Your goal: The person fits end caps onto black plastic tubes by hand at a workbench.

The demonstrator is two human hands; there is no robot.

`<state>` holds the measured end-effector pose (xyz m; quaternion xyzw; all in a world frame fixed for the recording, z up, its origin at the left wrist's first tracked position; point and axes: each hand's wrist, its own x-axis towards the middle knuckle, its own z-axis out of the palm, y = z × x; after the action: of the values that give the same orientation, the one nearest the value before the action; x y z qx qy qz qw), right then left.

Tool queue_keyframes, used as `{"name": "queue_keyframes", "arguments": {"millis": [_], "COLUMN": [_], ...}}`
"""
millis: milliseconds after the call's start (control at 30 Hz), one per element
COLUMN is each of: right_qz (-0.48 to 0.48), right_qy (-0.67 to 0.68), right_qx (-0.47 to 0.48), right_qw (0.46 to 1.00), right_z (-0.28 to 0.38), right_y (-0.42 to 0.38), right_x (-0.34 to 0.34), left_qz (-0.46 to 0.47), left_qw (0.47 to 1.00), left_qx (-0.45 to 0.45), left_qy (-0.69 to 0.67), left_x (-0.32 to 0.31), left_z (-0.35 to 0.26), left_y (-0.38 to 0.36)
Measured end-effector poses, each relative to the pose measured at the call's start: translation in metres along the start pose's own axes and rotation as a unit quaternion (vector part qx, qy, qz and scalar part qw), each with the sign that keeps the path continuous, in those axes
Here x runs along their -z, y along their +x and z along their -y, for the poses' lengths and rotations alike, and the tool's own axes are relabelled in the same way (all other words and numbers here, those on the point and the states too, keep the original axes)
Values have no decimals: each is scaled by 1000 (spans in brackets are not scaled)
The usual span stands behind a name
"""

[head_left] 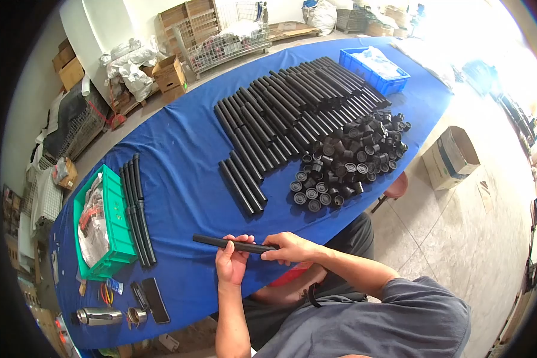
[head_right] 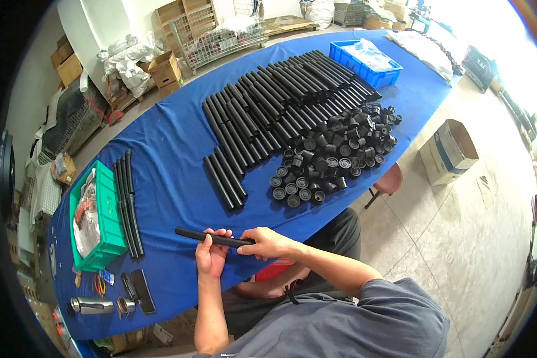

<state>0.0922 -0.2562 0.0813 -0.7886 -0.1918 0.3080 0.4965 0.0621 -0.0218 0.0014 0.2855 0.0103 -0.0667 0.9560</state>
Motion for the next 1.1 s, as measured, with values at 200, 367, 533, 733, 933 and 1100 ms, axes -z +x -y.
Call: {"name": "queue_keyframes", "arguments": {"millis": [200,367,533,733,933,1100], "right_qz": [-169,-111,-134,-198,8,-242], "right_qy": [-202,-132,-194,-249,24,-233], "right_qx": [222,130,185,240,-18,305], "right_qw": [939,976,954,917,1000,891], "right_z": [-28,-15,-19,-23,10,-35], "right_y": [8,0,6,8,-3,17], "right_x": [-19,-14,-13,-16,2,-15], "left_qz": [-12,-8,-15,-17,-5,-26], "left_qw": [1000,1000,1000,1000,1000,1000], "left_qx": [-3,6,-5,7,2,-6], "left_qy": [2,-11,-5,-16,-17,-10], "left_x": [-1,1,0,-2,3,-4], "left_z": [1,2,2,0,2,1], "left_y": [2,2,2,4,1,3]}}
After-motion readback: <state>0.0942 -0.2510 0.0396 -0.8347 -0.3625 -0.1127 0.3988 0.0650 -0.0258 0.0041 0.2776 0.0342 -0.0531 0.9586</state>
